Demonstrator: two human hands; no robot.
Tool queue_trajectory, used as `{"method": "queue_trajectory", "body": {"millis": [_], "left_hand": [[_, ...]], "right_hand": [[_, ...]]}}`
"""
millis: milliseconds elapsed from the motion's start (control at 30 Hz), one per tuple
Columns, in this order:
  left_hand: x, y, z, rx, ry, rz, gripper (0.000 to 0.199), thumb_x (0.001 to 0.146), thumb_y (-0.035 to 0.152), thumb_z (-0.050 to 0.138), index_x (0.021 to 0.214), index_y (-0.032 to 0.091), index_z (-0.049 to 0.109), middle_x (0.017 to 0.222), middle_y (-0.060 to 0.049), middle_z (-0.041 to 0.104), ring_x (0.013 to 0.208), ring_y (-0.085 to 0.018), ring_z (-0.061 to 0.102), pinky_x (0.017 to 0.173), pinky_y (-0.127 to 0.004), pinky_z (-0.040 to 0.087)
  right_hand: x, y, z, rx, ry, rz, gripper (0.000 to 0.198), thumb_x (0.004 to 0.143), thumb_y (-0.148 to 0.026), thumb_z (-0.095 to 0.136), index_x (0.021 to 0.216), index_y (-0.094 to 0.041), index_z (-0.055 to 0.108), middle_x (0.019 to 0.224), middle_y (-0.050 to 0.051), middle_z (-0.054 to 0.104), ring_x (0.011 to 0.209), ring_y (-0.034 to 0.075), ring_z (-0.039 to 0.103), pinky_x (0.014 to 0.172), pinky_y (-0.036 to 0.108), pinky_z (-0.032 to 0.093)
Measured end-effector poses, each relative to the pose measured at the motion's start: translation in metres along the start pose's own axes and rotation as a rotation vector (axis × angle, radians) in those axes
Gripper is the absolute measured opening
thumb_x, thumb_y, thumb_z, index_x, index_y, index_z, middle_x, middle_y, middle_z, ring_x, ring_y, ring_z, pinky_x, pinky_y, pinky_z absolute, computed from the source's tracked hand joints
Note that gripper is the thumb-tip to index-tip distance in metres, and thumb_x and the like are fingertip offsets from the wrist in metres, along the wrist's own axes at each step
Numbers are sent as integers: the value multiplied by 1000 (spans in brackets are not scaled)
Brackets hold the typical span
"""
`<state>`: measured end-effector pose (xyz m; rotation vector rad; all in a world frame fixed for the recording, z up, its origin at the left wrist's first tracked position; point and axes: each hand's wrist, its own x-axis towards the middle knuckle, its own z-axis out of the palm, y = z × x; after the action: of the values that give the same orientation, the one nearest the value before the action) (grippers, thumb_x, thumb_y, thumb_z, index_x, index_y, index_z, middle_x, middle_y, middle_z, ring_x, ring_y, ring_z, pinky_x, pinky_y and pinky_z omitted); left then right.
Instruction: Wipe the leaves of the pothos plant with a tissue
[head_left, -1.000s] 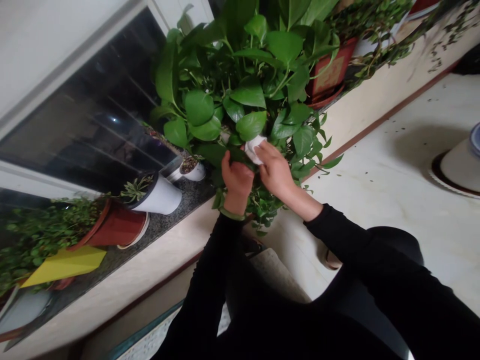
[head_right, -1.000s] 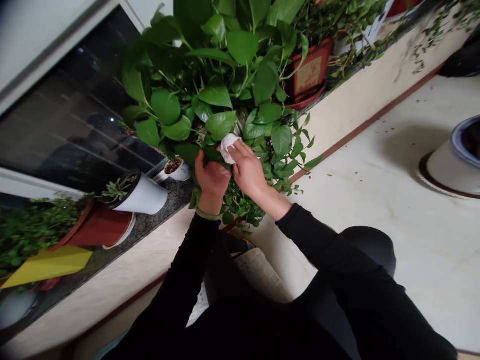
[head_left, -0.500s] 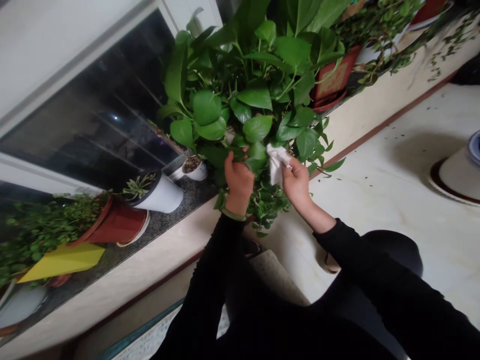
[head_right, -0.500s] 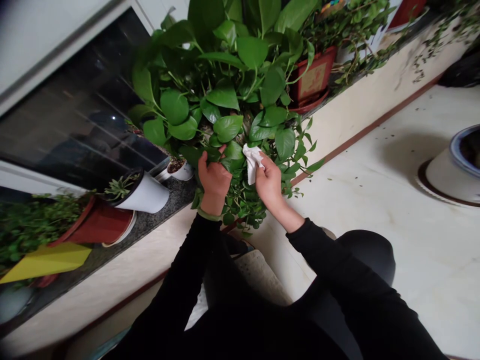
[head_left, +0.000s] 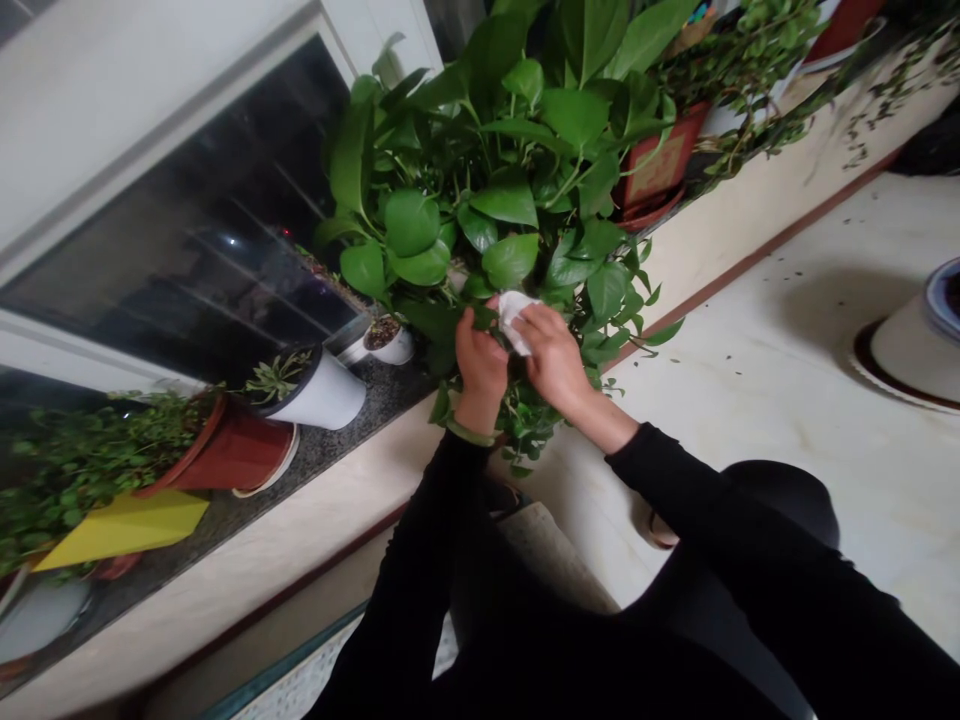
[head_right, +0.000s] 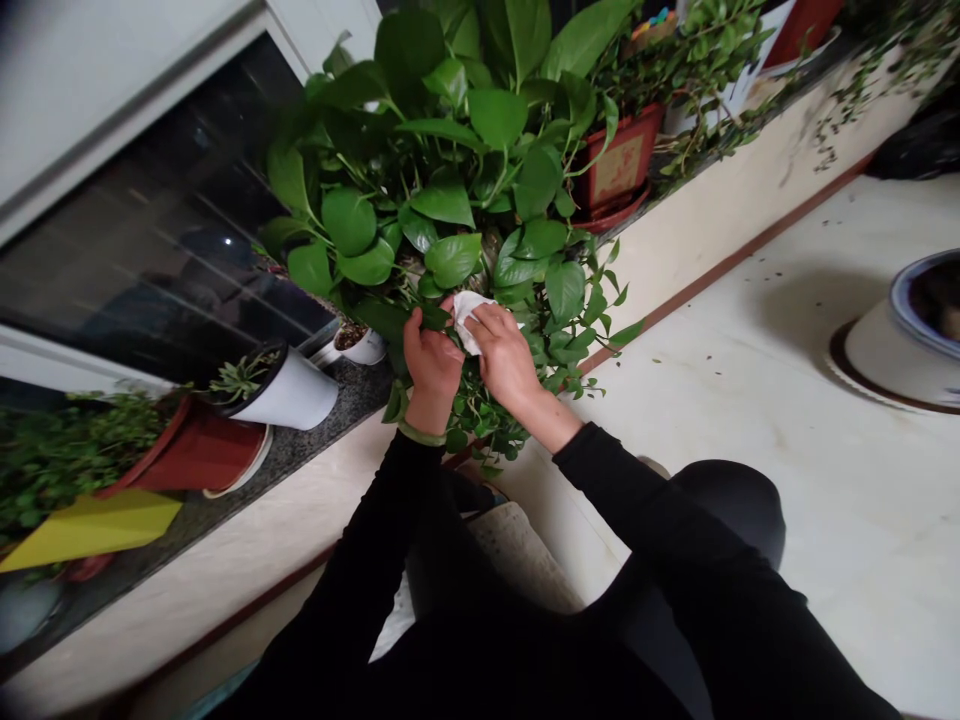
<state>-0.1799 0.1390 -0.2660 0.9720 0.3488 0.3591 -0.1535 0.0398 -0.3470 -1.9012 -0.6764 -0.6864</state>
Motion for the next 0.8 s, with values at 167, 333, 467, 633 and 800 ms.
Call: {"method": "queue_trajectory", "body": {"millis": [167,333,467,633,800], "left_hand": [[5,0,-7,-6,-80,-2,42,107,42,44,99,21,80,107,-9,82,126,-22,74,110,-29,60],[10,2,-11,-73,-113,12,42,108,41,43,93,21,77,106,-9,80,117,-19,75,108,-30,59],[-9,-2,-15,-7,-140,16,40,109,39,36,107,23,72,118,-9,80,126,-20,74,116,-36,56],[-68,-42,-41,334,-198,333,59,104,46,56,161,35,44,176,-3,42,166,-19,38,139,-40,30],[-104,-85,-46,698,-547,579,62,105,50,58,164,39,45,180,-2,34,170,-29,28,142,-51,24]], "right_hand": [[-39,11,-12,33,-50,58,65,74,-3,54,133,-19,77,147,15,72,140,36,65,122,64,51],[-53,18,-28,173,82,157,50,82,-11,57,125,-22,81,140,12,77,133,33,71,117,59,56],[-55,34,-46,331,426,286,27,94,-32,64,112,-27,83,125,7,82,125,31,74,114,56,56],[-62,72,-63,423,719,558,25,91,-48,70,97,-25,80,100,4,82,100,27,76,104,52,60],[-58,95,-63,419,757,600,25,88,-45,67,91,-22,76,93,3,78,94,24,73,102,49,59]]}}
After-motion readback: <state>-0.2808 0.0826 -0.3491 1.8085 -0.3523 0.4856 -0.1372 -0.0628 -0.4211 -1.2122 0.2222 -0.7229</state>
